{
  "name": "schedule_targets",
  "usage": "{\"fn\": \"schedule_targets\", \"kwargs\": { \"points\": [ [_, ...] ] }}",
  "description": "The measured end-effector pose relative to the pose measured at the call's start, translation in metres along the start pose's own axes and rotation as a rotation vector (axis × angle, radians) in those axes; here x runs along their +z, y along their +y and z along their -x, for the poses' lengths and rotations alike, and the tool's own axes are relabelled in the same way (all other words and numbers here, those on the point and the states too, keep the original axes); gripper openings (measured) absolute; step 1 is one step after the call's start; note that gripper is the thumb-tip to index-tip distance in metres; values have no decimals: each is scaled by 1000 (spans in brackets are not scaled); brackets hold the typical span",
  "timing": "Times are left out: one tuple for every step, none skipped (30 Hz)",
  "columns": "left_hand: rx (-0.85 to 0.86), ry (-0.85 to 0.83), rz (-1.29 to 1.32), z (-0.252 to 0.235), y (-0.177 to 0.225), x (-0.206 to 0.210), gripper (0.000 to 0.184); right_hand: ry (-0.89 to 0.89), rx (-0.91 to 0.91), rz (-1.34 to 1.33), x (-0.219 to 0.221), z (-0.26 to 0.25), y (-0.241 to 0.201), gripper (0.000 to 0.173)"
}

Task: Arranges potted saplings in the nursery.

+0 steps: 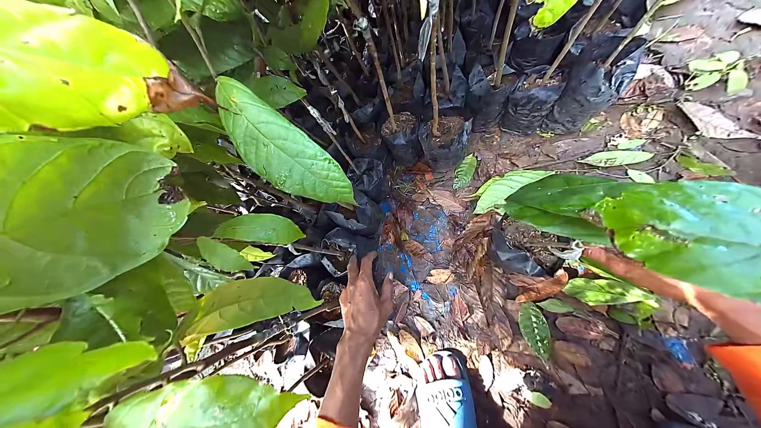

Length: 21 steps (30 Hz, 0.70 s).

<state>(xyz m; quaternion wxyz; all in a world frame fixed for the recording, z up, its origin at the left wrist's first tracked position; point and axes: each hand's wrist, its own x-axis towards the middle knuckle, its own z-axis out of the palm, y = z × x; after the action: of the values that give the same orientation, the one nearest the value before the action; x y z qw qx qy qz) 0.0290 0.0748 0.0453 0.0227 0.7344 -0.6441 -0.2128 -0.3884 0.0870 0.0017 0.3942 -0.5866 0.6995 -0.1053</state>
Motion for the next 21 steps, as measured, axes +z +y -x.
{"fn": "schedule_targets", "kwargs": {
  "points": [
    [-15, -17, 19, -3, 3, -1, 52, -17, 26, 5, -2, 3, -9, 36],
    [-16, -5, 74, -6, 4, 0, 52, -27, 28, 16, -3, 3, -11, 35],
    [-3, 39, 173, -10, 4, 3, 50, -25, 8, 24, -3, 2, -8, 33],
    [5, 89, 256, -14, 5, 5, 49, -12, -23, 26, -2, 3, -7, 31],
    [5, 122, 312, -19, 7, 6, 50, 1, -52, 32, -3, 5, -7, 30],
    [3, 142, 339, -23, 9, 7, 51, -5, -62, 46, -5, 6, -15, 29],
    [1, 141, 351, -27, 12, 6, 54, -30, -44, 71, -9, 9, -31, 29],
    [1, 126, 368, -32, 14, 7, 56, -65, 5, 80, -14, 12, -54, 29],
    [-2, 98, 381, -36, 16, 8, 57, -82, 45, 80, -16, 13, -65, 30],
    [-6, 73, 378, -39, 17, 9, 57, -71, 32, 77, -15, 13, -59, 29],
    [-8, 63, 352, -41, 17, 11, 56, -39, -7, 80, -12, 9, -38, 29],
    [-12, 66, 302, -41, 18, 12, 55, -19, -24, 75, -10, 6, -24, 30],
    [-21, 72, 241, -39, 19, 13, 54, -4, -26, 71, -9, 5, -17, 31],
    [-39, 71, 187, -36, 20, 12, 54, 3, -22, 68, -10, 6, -16, 32],
    [-61, 68, 146, -33, 22, 10, 54, 1, -20, 70, -11, 7, -18, 33],
    [-86, 69, 114, -31, 24, 8, 54, 0, -30, 74, -11, 6, -15, 33],
    [-113, 62, 97, -31, 24, 5, 53, 1, -48, 74, -9, 5, -10, 33],
    [-142, 42, 103, -33, 25, 1, 53, 4, -63, 72, -7, 3, -2, 32],
    [-165, 14, 130, -37, 24, -2, 52, 2, -56, 69, -6, 3, 2, 32],
    [-174, -2, 162, -43, 22, -4, 50, -1, -32, 61, -5, 3, 0, 33],
    [-176, 1, 194, -48, 20, -6, 48, -5, -5, 48, -5, 4, -6, 33]
  ]
}}
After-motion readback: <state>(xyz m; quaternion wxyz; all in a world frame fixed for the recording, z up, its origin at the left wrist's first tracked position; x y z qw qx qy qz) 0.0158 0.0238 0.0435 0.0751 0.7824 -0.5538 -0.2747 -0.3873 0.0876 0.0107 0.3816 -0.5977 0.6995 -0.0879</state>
